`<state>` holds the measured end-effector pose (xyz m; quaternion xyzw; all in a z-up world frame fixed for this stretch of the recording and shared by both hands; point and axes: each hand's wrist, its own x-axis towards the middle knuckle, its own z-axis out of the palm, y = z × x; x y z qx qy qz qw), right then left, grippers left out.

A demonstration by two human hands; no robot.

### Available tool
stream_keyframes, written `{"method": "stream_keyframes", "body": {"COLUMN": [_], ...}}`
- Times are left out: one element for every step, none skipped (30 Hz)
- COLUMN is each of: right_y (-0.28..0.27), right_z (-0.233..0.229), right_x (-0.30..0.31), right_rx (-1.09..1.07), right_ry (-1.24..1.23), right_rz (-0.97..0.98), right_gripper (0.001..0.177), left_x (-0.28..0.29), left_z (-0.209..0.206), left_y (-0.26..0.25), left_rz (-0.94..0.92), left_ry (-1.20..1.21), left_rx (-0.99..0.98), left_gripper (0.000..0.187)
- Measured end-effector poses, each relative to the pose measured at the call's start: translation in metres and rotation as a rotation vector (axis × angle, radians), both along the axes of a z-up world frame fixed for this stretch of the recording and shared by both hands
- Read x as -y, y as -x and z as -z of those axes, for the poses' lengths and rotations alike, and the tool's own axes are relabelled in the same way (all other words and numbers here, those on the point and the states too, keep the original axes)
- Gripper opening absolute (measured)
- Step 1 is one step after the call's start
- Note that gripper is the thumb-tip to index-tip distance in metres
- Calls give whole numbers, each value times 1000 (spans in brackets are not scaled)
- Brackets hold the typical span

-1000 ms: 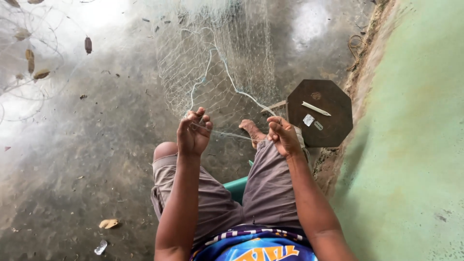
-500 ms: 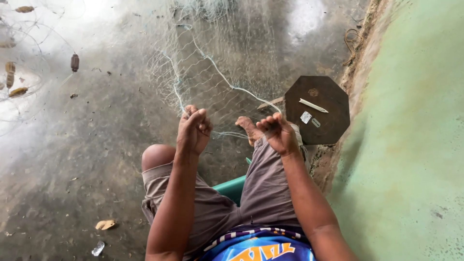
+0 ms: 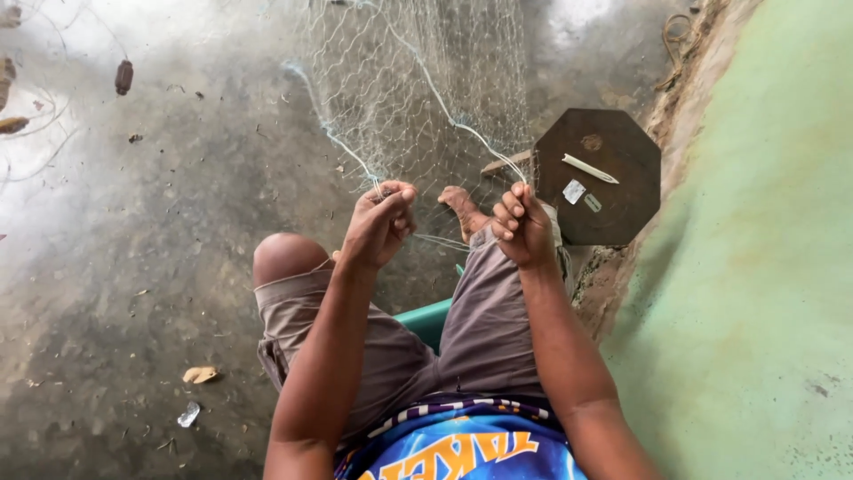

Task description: Repairing and untangling a large fishing net using a mending shuttle.

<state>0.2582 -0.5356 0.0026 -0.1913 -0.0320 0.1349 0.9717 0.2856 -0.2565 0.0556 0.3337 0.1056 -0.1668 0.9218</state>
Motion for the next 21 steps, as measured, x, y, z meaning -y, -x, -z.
{"method": "stream_keyframes", "body": {"right_y": [0, 0, 0, 0, 0, 0, -1, -2, -2, -3, -3, -2, -2, -2, -2, -2, -2, -2, -1, -1, -1], "right_z": [0, 0, -1, 0, 0, 1, 1, 2, 3, 2, 0, -2, -2, -2, -3, -2, -2, -1, -1, -1, -2], "right_x": [0, 0, 0, 0, 0, -1, -2, -3, -3, -6, -7, -8, -8, -8, -9, -9, -9, -9, -9, -9, -9], "right_rx": [-4, -5, -4, -7, -18, -29, -32, -53, -75, -78, -76, -73, -76, -68, -58, -59, -52, -46, -48, -44, -39], "right_ry": [-4, 3, 12, 9, 18, 28, 25, 57, 90, 88, 91, 95, 96, 80, 63, 63, 61, 59, 58, 60, 62], "right_rz": [-1, 3, 8, 8, 22, 36, 33, 59, 87, 86, 86, 87, 90, 81, 72, 75, 73, 71, 73, 75, 76], "right_gripper": [20, 20, 20, 20, 19, 18, 18, 17, 16, 16, 16, 16, 16, 17, 17, 17, 18, 18, 18, 18, 18], "left_x": [1, 1, 1, 1, 1, 1, 1, 1, 2, 0, -1, -1, -3, -5, -7, -7, -8, -9, -9, -9, -10], "left_z": [-1, -3, -5, -3, -1, 1, -2, -5, -8, -6, -4, -2, 0, 2, 3, 3, 2, 2, 2, 1, 1], "left_y": [1, 1, 0, 0, 0, 0, 1, 2, 3, 3, 3, 4, 4, 4, 4, 4, 5, 5, 6, 7, 7], "left_rz": [-1, -9, -17, -17, -26, -34, -37, -20, -1, -2, 13, 28, 31, 40, 50, 53, 58, 63, 65, 68, 70], "left_ry": [-4, 4, 14, 11, 76, 141, 138, 181, 225, 223, 261, 299, 300, 311, 321, 321, 325, 329, 329, 328, 326], "left_rx": [-4, -5, -5, -8, 19, 45, 43, 54, 65, 62, 53, 44, 42, 37, 35, 33, 60, 87, 85, 99, 114], "left_gripper": [14, 12, 10, 10, 9, 8, 8, 10, 14, 14, 13, 13, 13, 12, 11, 11, 8, 7, 7, 7, 8]}}
